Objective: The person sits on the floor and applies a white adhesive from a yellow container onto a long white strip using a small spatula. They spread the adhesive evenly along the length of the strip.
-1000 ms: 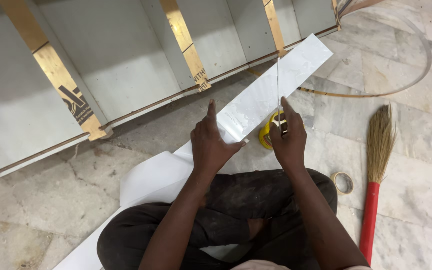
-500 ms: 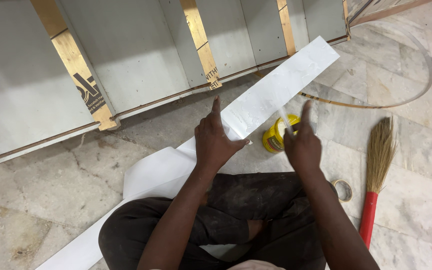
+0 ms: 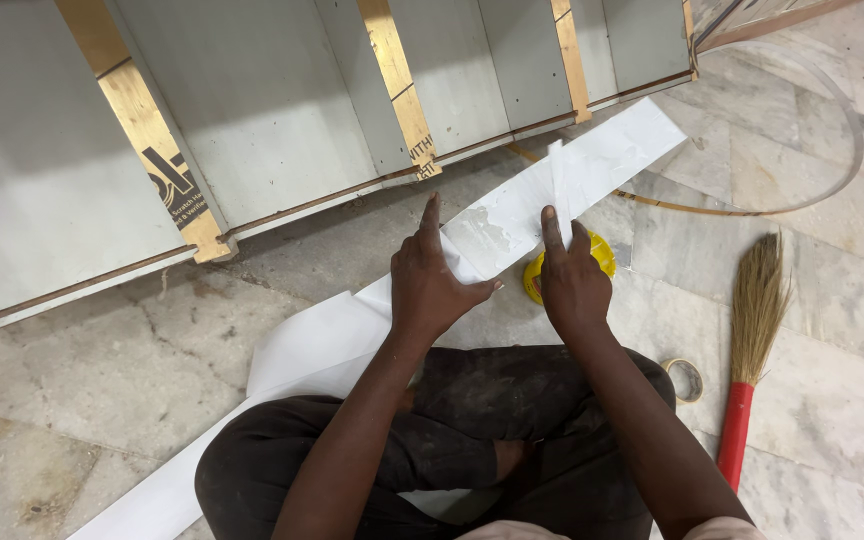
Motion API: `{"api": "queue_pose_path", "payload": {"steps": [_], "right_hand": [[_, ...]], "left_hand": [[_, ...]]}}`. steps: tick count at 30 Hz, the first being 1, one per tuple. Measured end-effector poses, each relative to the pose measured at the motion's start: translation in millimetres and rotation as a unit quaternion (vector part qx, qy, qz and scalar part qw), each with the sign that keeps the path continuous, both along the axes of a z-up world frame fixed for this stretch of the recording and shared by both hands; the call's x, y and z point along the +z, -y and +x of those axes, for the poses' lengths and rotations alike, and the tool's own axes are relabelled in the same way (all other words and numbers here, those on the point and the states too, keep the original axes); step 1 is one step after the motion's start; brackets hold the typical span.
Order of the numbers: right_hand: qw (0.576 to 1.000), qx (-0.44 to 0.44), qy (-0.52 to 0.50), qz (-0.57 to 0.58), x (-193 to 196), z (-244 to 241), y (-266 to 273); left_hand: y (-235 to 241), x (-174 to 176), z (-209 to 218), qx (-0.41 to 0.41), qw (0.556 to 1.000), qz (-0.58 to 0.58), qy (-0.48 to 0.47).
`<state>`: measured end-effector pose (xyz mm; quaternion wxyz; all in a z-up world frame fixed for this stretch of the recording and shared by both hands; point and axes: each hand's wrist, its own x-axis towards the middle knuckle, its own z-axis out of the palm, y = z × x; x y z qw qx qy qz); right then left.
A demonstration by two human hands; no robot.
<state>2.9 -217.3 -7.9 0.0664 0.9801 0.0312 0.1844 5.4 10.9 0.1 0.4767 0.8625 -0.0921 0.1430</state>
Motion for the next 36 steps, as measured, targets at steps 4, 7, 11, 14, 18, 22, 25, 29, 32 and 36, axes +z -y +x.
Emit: {"api": "queue_pose_path", "payload": {"steps": [4,7,11,14,18,22,25,29,32,36], "right_hand": [[1.000,0.015,-0.005,0.023,0,-4,1],[0.999,0.041,-0.006,0.035,2,-11,3],[0.997,0.030,-0.071,0.010,0,-23,12],[0.997,0.029,-0.058,0.039,-5,-35,22],[0.979,0.003,0.009,0.205,4,-51,29],[0.936,0.058,-0.021,0.345,29,-59,16],[0.961,0.094,0.016,0.258,33,-56,7],[0.968,0.090,0.023,0.231,36,-56,4],[0.954,0.049,-0.040,0.292,46,-59,2],[0.925,0.023,-0.107,0.363,58,-58,3]], "left_hand": [[0,-1,0,0.000,1.000,-0.012,0.006],[-2,0,-1,0.005,1.000,-0.021,0.003],[-9,2,3,0.020,0.999,-0.025,-0.021],[-9,2,1,0.031,0.999,-0.015,-0.025],[-5,-1,2,0.044,0.999,0.003,0.008],[-2,-1,-1,0.043,0.999,0.009,0.015],[-3,0,-4,0.051,0.998,0.018,0.021],[-2,-2,-5,0.055,0.998,0.024,0.036],[0,-4,-6,0.054,0.997,0.033,0.042],[4,-6,-9,0.058,0.996,0.052,0.047]]}}
